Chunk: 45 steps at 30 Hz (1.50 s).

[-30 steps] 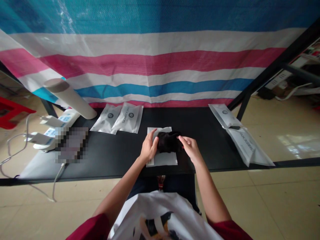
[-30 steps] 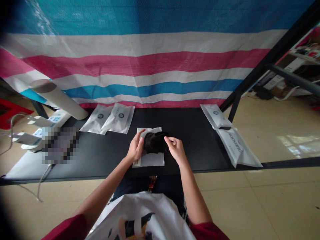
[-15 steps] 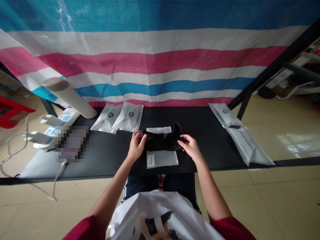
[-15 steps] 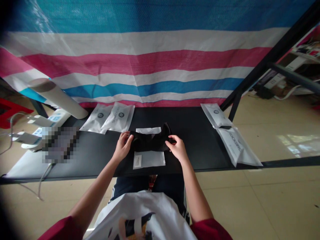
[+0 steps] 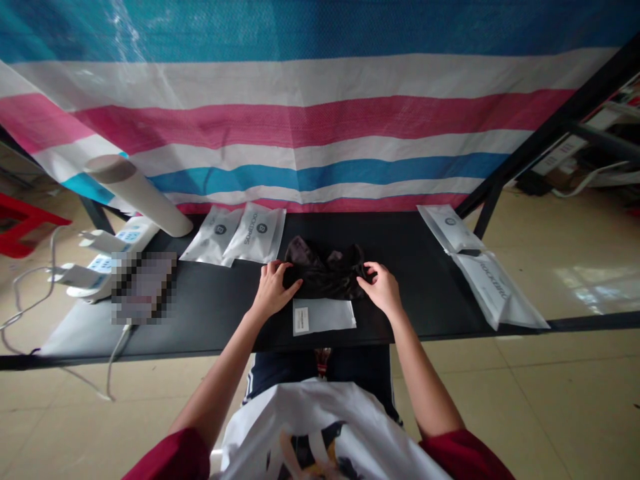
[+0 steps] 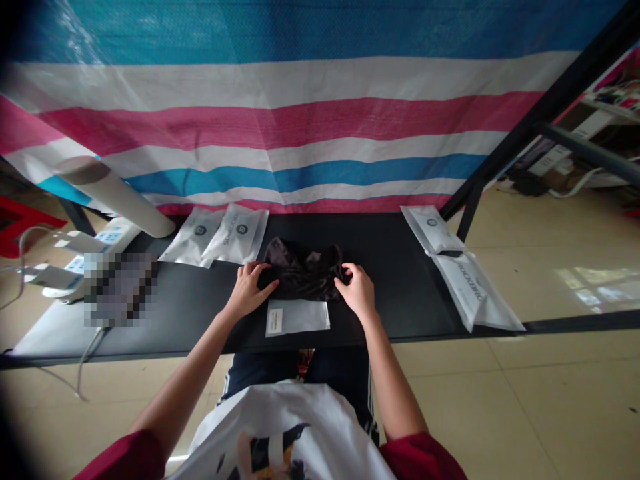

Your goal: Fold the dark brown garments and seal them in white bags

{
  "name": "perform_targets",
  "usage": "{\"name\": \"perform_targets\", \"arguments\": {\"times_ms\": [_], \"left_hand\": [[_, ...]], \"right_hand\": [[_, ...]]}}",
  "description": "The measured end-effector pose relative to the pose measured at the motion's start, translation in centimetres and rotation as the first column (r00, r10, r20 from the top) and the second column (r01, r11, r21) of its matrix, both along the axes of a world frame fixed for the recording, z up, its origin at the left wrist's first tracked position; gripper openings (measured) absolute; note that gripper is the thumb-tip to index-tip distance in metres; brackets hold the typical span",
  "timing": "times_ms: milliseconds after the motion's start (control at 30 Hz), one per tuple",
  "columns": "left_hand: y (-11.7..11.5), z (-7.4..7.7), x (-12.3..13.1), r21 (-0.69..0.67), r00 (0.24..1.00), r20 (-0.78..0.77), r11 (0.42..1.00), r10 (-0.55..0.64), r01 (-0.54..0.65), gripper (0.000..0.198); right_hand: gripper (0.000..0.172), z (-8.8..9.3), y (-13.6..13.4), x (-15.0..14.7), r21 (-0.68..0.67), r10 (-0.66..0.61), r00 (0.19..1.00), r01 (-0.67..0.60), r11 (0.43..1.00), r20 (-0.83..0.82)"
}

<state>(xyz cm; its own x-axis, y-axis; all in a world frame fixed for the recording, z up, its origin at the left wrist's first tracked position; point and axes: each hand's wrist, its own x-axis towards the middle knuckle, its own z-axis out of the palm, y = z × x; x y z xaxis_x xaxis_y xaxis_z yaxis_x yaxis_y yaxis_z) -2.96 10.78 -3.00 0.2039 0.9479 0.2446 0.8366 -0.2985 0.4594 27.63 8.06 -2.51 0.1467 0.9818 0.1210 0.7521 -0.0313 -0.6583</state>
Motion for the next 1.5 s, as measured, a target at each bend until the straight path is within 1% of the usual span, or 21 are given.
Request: {"name": "perform_targets", "arguments": {"times_ms": [167, 333, 400, 467, 600, 667, 733, 800, 867, 967, 1033, 1067, 1100, 1167, 1200, 1233, 1267, 1300, 1367, 1433, 1500], "left_hand": [[-0.3, 0.5, 0.6, 0.079, 0.999, 0.016, 0.996, 0.041, -0.042, 0.031], [-0.8, 2.3, 1.0, 0.041, 0.995, 0.095, 0.999, -0.037, 0.034, 0.009], [-1.1, 3.4, 0.9, -0.001, 0.979, 0.191, 0.998, -0.067, 0.068, 0.012], [-1.5, 4.6, 0.7, -0.085, 0.940, 0.331, 0.990, -0.080, 0.114, 0.019], [-2.4, 6.2, 0.5, -0.213, 0.806, 0.591, 0.959, -0.024, 0.184, 0.042], [-2.7, 6.2, 1.0, -0.194, 0.811, 0.586, 0.972, 0.003, 0.137, 0.042], [-2.7, 5.5, 1.9, -0.132, 0.886, 0.464, 0.989, 0.006, 0.063, 0.035], [-2.7, 4.3, 3.0, -0.044, 0.959, 0.282, 0.999, -0.005, 0.018, 0.042], [-2.6, 3.1, 3.9, 0.006, 0.991, 0.136, 1.000, -0.009, 0.008, 0.059], [-2.3, 1.9, 4.1, -0.030, 0.992, 0.127, 1.000, 0.008, -0.004, 0.061], [-2.0, 1.7, 3.2, -0.037, 0.948, 0.296, 0.993, 0.115, -0.109, 0.051], [-1.8, 1.8, 2.6, -0.018, 0.888, 0.412, 0.976, 0.204, -0.216, 0.046], [-1.8, 1.9, 1.8, 0.006, 0.800, 0.525, 0.938, 0.292, -0.346, 0.042], [-1.8, 2.3, 0.2, 0.052, 0.611, 0.682, 0.807, 0.402, -0.589, 0.038], [-2.0, 2.6, -0.5, 0.077, 0.559, 0.712, 0.744, 0.425, -0.664, 0.037], [-2.2, 2.8, -1.0, 0.108, 0.547, 0.714, 0.703, 0.437, -0.703, 0.038], [-2.5, 2.9, -1.3, 0.148, 0.568, 0.695, 0.686, 0.441, -0.713, 0.037], [-2.7, 3.1, -1.5, 0.194, 0.623, 0.650, 0.698, 0.435, -0.689, 0.035], [-3.1, 3.3, -1.1, 0.261, 0.781, 0.498, 0.793, 0.378, -0.550, 0.027], [-3.1, 3.2, -0.1, 0.232, 0.921, 0.281, 0.912, 0.271, -0.339, 0.027], [-2.9, 2.8, 1.1, 0.123, 0.986, 0.067, 0.979, 0.155, -0.162, 0.048]], "right_hand": [[0.052, 0.0, 0.3, -0.7, 0.068, 0.027, 0.989, -0.037, 0.997, 0.143], [0.027, 0.0, 1.0, -1.1, 0.046, 0.017, 0.983, -0.026, 0.999, 0.185], [0.019, 0.1, 1.3, -0.8, 0.099, 0.025, 0.998, -0.031, 0.995, 0.063], [0.021, 0.4, 1.3, -0.2, 0.147, 0.066, 0.985, -0.043, 0.988, -0.157], [0.039, 1.2, 0.9, 0.9, 0.060, 0.087, 0.817, -0.064, 0.996, -0.571], [0.045, 1.4, 0.7, 0.7, 0.026, 0.049, 0.766, -0.043, 0.999, -0.641], [0.044, 1.5, 0.6, 0.1, 0.048, 0.047, 0.765, -0.021, 0.999, -0.642], [0.040, 1.5, 0.5, -0.9, 0.082, 0.085, 0.794, -0.045, 0.996, -0.602], [0.037, 1.4, 0.5, -2.0, 0.090, 0.139, 0.846, -0.108, 0.990, -0.516], [0.034, 0.9, 0.3, -3.0, 0.073, 0.206, 0.937, -0.193, 0.978, -0.281], [0.037, 0.6, 0.2, -2.9, 0.078, 0.223, 0.967, -0.215, 0.973, -0.124], [0.038, 0.4, 0.1, -2.7, 0.086, 0.226, 0.972, -0.220, 0.972, -0.066], [0.040, 0.3, 0.0, -2.5, 0.094, 0.226, 0.974, -0.223, 0.970, -0.023], [0.040, 0.3, 0.0, -2.0, 0.102, 0.220, 0.975, -0.223, 0.969, 0.038], [0.040, 0.3, 0.1, -1.9, 0.103, 0.214, 0.975, -0.219, 0.970, 0.059], [0.041, 0.4, 0.1, -1.8, 0.110, 0.197, 0.978, -0.204, 0.973, 0.072], [0.042, 0.5, 0.2, -1.8, 0.131, 0.167, 0.983, -0.176, 0.976, 0.075], [0.042, 0.6, 0.3, -1.9, 0.167, 0.128, 0.989, -0.138, 0.976, 0.069], [0.045, 0.7, 0.4, -2.3, 0.248, 0.057, 0.997, -0.067, 0.966, 0.048], [0.053, 0.5, 0.4, -2.8, 0.278, 0.047, 0.997, -0.063, 0.958, 0.064], [0.068, -0.1, 0.3, -3.2, 0.227, 0.086, 0.986, -0.117, 0.967, 0.144]]}}
